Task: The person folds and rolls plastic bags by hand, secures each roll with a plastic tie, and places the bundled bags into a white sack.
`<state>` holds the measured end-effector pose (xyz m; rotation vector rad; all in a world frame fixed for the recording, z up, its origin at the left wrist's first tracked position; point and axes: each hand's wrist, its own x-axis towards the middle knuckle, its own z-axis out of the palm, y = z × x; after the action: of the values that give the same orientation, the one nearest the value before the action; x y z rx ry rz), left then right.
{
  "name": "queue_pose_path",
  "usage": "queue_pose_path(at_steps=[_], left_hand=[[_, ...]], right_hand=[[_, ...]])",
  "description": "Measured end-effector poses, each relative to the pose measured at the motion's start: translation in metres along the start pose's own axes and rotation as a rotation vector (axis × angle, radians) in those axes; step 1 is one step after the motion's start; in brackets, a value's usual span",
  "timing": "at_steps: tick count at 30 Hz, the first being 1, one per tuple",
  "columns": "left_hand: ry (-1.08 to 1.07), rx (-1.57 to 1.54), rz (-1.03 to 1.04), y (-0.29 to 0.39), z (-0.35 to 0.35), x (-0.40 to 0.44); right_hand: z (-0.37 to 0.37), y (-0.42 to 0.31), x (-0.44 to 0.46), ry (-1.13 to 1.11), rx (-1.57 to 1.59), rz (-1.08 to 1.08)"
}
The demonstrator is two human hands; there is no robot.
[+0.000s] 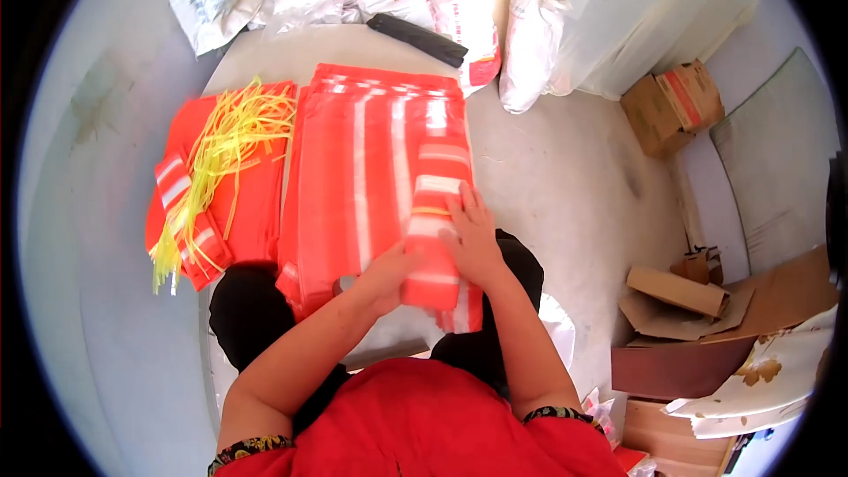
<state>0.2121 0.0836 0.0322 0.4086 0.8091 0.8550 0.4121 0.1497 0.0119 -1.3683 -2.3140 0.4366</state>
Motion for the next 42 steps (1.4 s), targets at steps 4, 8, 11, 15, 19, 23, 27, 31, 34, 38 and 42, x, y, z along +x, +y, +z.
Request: queue_pose_path(at_steps=[4, 8, 11, 15, 19, 23, 27, 31, 34, 38, 42], left_hand=[[-0.068, 0.041, 0.013, 0.002, 0.011, -0.008], [-0.084, 0.042, 0.065, -0.011, 0.002, -0.001], [-0.098, 0.012, 0.055, -0.013, -0.002, 0.002], [-0.083, -0.026, 0.042, -0.012, -0.001, -0.002], [-0.054, -0.021, 0.09, -0.014, 0.006, -0.004], [-0.056, 0.011, 0.076, -0.017, 0.001, -0.001], [0.001, 0.016, 0.078, -0.021, -0.004, 0.001], [0.006, -0.008, 0.08, -0.023, -0.003, -0.001], [0.028, -0.065, 0.085, -0.019, 0.001, -0.01], [-0.007, -0.13, 0.055, -0.021, 0.013, -0.014], [-0.04, -0.162, 0.008, -0.041, 0.024, -0.008]], right_hand=[[0.006, -0.017, 0.0, -0.044, -0.17, 0.059], [-0.005, -0.031, 0.005, -0.073, -0.228, 0.044], [-0.004, -0.028, 0.012, -0.085, -0.284, -0.114], [-0.005, -0.031, 0.023, -0.149, -0.254, -0.194], [-0.004, -0.037, 0.037, -0.18, -0.251, -0.147], [0.013, -0.029, 0.058, -0.188, -0.293, -0.108], [0.011, -0.036, 0.07, -0.174, -0.308, -0.093], [0.0, -0.031, 0.08, -0.258, -0.389, -0.142], [0.003, -0.001, 0.054, 0.285, 0.883, 0.168], [-0.021, 0.008, 0.0, 0.133, 0.95, 0.454], [-0.04, -0.01, -0.044, -0.037, 1.078, 0.511]])
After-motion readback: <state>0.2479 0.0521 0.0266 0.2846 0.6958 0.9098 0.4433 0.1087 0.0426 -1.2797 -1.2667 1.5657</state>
